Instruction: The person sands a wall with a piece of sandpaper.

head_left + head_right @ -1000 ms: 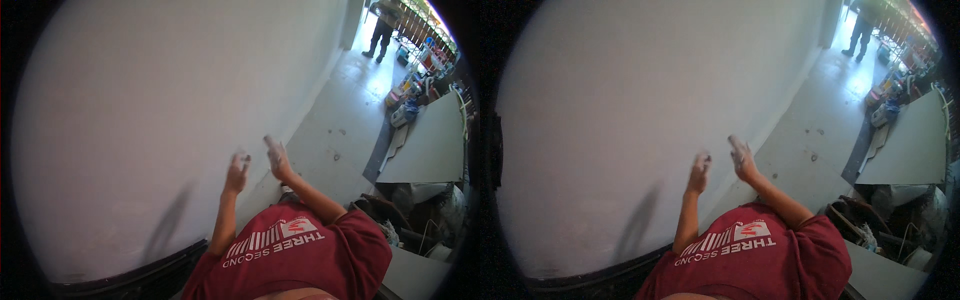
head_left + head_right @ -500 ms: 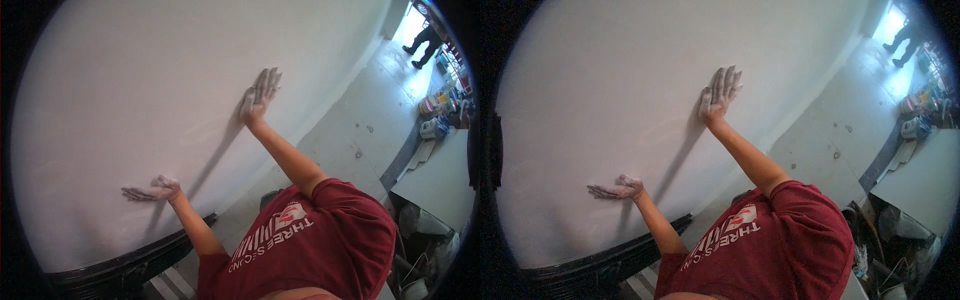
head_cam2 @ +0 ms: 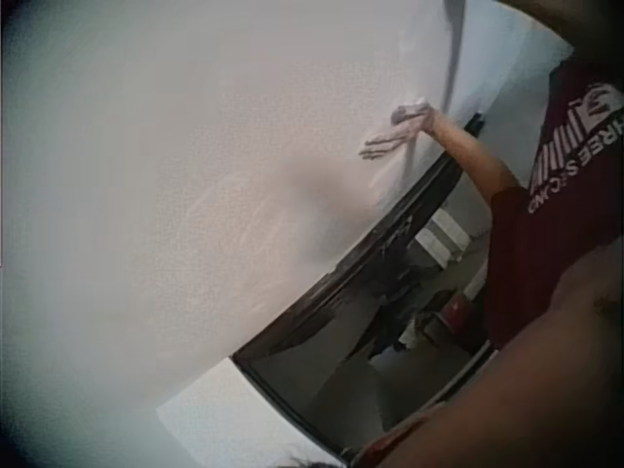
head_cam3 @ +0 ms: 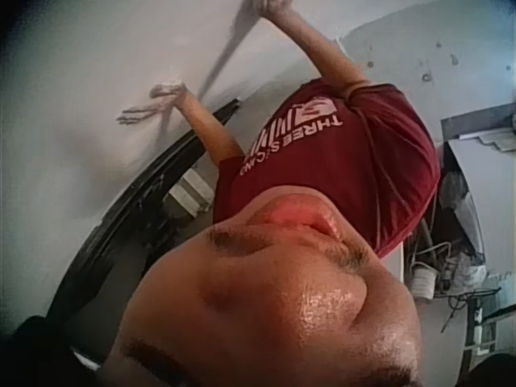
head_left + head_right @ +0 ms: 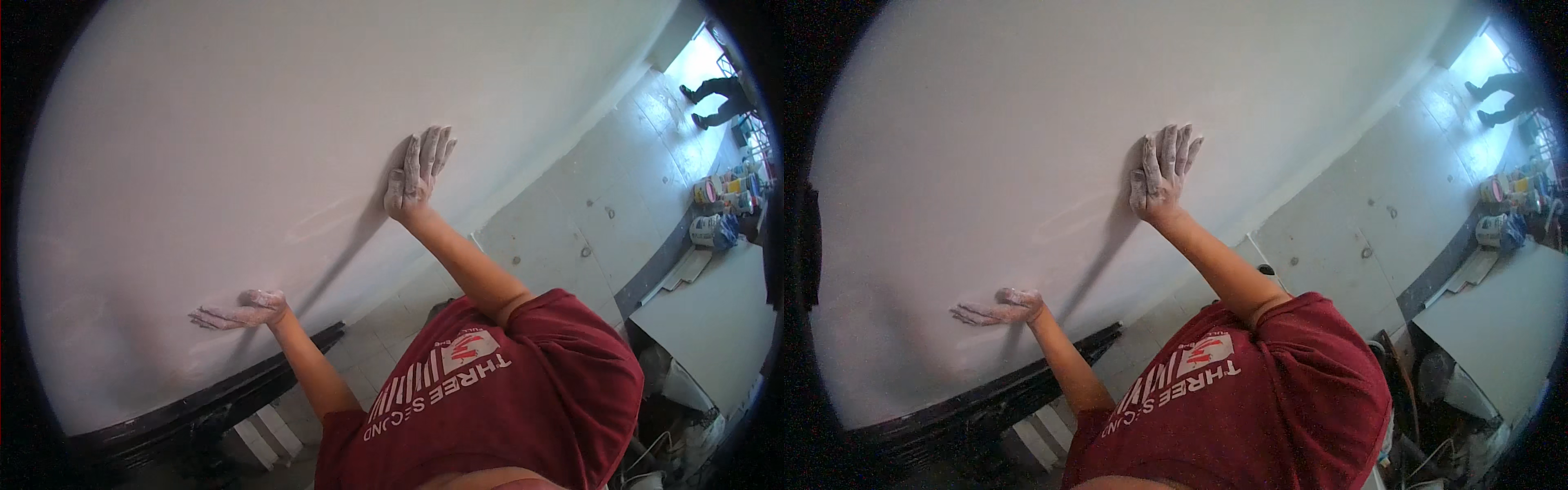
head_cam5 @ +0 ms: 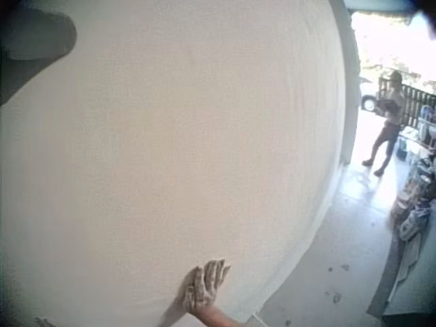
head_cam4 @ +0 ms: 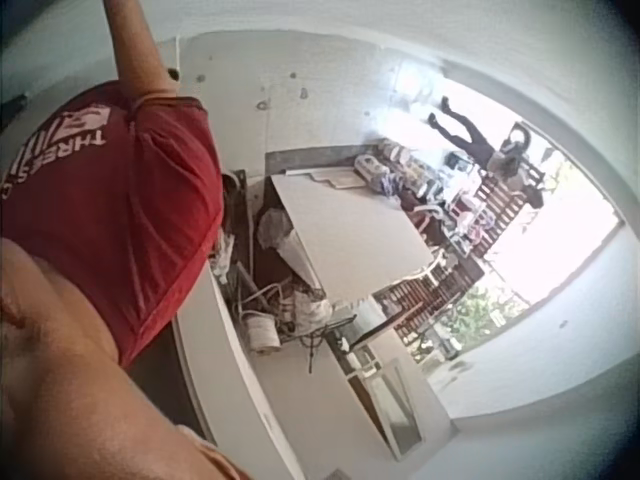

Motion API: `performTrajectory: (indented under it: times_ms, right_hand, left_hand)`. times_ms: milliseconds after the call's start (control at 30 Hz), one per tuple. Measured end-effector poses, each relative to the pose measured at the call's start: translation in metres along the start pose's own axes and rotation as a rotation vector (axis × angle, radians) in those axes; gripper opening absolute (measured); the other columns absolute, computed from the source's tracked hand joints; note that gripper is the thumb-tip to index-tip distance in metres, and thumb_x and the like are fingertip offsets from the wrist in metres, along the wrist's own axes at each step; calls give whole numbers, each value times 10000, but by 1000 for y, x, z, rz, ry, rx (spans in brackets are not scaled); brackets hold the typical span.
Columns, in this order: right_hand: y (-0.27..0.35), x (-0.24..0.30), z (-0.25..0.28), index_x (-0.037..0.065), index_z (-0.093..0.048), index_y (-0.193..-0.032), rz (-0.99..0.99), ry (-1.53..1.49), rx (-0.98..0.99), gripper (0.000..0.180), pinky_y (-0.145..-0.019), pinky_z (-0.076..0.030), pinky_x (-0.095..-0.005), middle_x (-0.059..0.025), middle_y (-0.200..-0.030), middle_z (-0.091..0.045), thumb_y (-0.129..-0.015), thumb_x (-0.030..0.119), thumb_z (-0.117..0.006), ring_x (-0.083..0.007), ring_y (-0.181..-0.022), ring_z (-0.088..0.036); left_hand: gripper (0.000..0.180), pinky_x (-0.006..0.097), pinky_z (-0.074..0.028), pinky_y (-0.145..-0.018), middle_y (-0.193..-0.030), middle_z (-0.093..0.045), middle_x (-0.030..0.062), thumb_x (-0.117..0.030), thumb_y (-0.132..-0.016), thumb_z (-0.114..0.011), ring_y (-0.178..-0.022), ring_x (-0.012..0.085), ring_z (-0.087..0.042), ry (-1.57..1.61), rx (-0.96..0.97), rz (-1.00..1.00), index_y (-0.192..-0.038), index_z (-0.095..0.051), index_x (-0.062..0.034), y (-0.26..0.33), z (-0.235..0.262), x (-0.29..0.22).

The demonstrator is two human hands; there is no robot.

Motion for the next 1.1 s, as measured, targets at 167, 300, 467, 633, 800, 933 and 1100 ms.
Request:
performTrajectory:
  times_ms: [167,300,467,633,800,933,1100]
  right_hand:
    - [-40,-76,20,-29,-446,-1514,-394,-308,-287,557,-1263,10,-528,-213,-1662,-265,-1027,225,-351,-373,-1578,-104]
    - [-47,-52,23,-16,-430,-1528,-502,-341,-351,554,-1262,10,-532,-209,-1676,-227,-1010,179,-398,-373,-1580,-83]
    - [0,20,7,-1,-324,-1582,28,70,121,593,-1259,14,-530,-200,-1684,-208,-1017,158,-410,-383,-1581,-47]
    - [-24,-63,16,47,-353,-1584,-525,-168,-192,705,-1229,41,-619,-189,-1690,-202,-938,250,-548,-430,-1573,-36]
    - [-14,26,9,-15,-285,-1590,-31,110,178,612,-1251,-3,-559,-234,-1693,-129,-1011,139,-409,-393,-1578,-55]
    - [3,-18,14,49,-266,-1614,-108,108,159,640,-1263,-43,-515,-213,-1691,-164,-1000,163,-406,-361,-1581,-89]
    - [77,-171,39,80,-288,-1612,-1060,-292,-177,597,-1261,-161,-440,-144,-1670,-289,-1053,286,-330,-323,-1556,-209]
  left_hand:
    - [759,651,-205,-1197,-1593,-280,306,-497,-1045,-340,-1500,467,-259,5,-25,-32,-1546,-315,73,-3,1,-3]
    - [754,642,-220,-1195,-1594,-290,297,-494,-1046,-350,-1495,460,-275,10,-39,-26,-1543,-324,71,-4,2,-4]
    - [773,657,-228,-1189,-1575,-308,318,-495,-1033,-348,-1485,481,-290,-16,-31,-10,-1537,-324,91,-2,2,-1]
    - [779,654,-232,-1187,-1571,-318,317,-495,-1027,-357,-1481,479,-300,0,-31,-4,-1533,-327,96,3,3,3]
    - [797,631,-219,-1195,-1579,-339,285,-531,-1025,-347,-1482,459,-308,1,-56,11,-1546,-332,72,-1,3,-1]
    - [798,632,-200,-1202,-1592,-327,289,-529,-1025,-344,-1487,463,-303,34,-69,18,-1557,-314,65,-2,3,0]
    - [807,631,-146,-1221,-1628,-256,302,-474,-1014,-408,-1509,487,-246,148,-12,59,-1580,-240,76,13,-1,13]
Point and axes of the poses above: each hand's wrist, its own y-axis away from the middle knuckle, its own z-axis out of the back of the hand, x = y × z, the point moved 5 cm from there along -y, towards the middle knuckle
